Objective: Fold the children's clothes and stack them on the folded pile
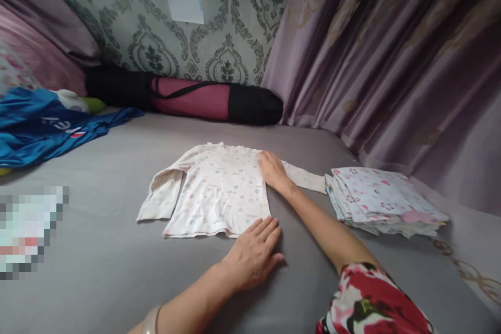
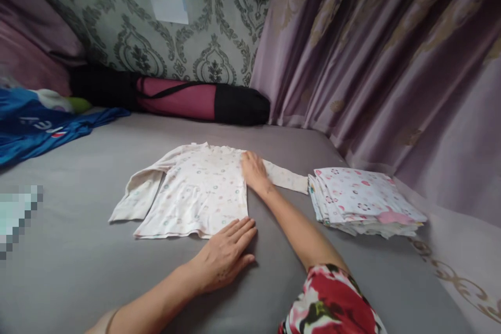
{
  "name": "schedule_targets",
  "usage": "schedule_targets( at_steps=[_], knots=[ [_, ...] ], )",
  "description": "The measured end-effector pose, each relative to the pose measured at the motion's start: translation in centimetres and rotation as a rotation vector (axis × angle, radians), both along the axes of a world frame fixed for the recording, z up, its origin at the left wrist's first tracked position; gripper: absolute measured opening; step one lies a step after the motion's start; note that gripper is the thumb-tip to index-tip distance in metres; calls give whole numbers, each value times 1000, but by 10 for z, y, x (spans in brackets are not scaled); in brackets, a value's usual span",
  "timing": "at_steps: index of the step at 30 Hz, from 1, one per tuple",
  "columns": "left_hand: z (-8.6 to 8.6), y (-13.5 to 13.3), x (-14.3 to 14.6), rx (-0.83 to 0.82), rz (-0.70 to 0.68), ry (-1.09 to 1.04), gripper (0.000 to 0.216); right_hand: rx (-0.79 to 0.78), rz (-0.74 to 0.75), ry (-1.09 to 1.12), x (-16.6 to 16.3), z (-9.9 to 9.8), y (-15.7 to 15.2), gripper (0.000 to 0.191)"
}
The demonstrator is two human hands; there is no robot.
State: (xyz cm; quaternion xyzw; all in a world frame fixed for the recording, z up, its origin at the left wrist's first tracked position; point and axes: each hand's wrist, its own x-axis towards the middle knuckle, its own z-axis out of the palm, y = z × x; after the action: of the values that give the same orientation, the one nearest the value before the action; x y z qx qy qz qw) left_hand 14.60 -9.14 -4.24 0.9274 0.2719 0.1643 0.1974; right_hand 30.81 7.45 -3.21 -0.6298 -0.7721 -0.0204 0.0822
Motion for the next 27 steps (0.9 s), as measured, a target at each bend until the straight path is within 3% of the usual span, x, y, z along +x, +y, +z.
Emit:
schedule_targets(
  at_steps=[3,6,10,13,17,21,23,27],
  knots=[
    [2,0,-1,-3,-74,-35,51,-86,196,123,-32,-15,-37,58],
    [7,1,-3,-20,-197,-76,43,-138,208,151,-40,-25,-60,65],
    [19,2,-4,-92,-344,-93,40,-140,194,120,-33,-25,-60,65],
    [32,3,-10,-145,-355,-111,38,-150,195,93,-32,-23,-55,66],
    [46,6,-45,-132,-148,-155,32,-184,208,84,-33,-20,-58,66],
    [39,10,-118,26,348,-94,29,-253,255,117,-31,-11,-85,67],
    [29,9,-157,86,512,-27,33,-282,300,159,-29,-4,-106,65],
    [13,8,-206,26,565,32,37,-249,399,296,-18,12,-147,54]
  ],
)
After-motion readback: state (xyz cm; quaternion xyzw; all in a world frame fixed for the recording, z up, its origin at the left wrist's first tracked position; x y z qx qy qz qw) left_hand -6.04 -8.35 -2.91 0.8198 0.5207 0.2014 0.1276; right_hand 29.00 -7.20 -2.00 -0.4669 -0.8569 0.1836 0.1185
